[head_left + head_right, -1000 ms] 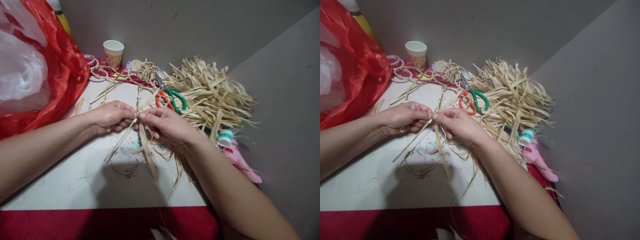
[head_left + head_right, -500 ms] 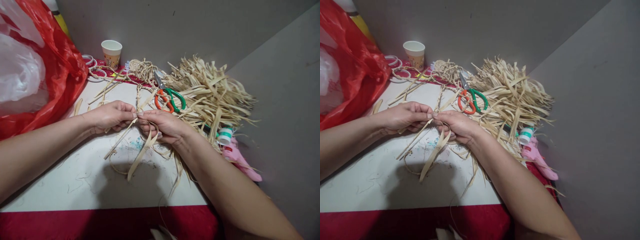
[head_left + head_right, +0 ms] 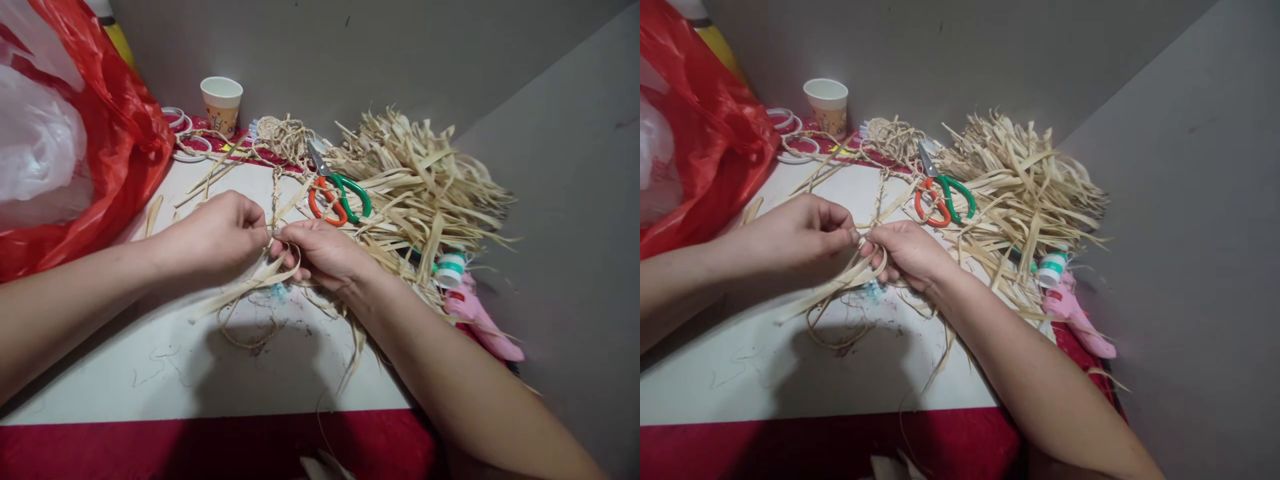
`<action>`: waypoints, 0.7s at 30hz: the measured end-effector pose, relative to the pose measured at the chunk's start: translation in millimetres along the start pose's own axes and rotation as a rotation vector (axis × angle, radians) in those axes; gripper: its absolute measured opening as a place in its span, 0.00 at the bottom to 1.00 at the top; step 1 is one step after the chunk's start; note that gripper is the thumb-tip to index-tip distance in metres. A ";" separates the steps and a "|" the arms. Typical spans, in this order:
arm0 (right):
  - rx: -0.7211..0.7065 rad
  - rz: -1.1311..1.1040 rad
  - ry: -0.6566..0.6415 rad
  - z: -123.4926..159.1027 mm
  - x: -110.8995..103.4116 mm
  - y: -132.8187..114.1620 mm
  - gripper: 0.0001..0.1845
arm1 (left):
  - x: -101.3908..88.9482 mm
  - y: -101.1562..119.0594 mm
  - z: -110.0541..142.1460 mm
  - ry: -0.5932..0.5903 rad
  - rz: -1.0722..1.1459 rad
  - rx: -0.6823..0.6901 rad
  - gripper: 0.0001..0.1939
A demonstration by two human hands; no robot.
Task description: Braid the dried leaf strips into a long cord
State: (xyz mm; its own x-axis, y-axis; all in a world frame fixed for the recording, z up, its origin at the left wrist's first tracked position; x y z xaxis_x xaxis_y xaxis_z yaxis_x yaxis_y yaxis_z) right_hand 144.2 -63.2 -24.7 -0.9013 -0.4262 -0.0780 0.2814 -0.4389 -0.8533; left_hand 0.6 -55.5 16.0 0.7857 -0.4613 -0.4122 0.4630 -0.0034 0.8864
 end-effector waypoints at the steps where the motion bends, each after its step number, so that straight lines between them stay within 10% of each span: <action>1: -0.013 -0.007 0.002 -0.3 -0.1 0.3 0.10 | 3.2 3.2 3.6 0.019 -0.041 0.011 0.10; 13: -0.123 -0.123 0.003 2.0 5.1 4.3 0.19 | 40.7 2.8 27.9 -0.058 -0.743 0.314 0.13; 18: -0.071 -0.210 -0.012 4.7 4.9 0.3 0.10 | 33.9 11.8 30.6 -0.238 -0.479 0.252 0.08; 21: -0.074 -0.219 -0.020 5.3 0.9 -4.3 0.11 | 11.1 17.1 18.2 -0.074 -0.119 0.180 0.13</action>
State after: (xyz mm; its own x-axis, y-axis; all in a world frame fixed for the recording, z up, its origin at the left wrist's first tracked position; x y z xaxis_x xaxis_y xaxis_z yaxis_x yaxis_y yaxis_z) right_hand 143.9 -65.9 -18.4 -0.9311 -0.3432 0.1233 0.0539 -0.4640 -0.8842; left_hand 9.8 -76.8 30.4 0.6949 -0.5117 -0.5052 0.4647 -0.2166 0.8586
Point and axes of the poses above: each hand's wrist, its own z-axis away from the middle knuckle, its own x-axis out of the palm, y = z × x, the point moved 3 cm from there along -z, towards the middle knuckle, and after that the axes turned 14 degrees about z, right-handed, at the moved point
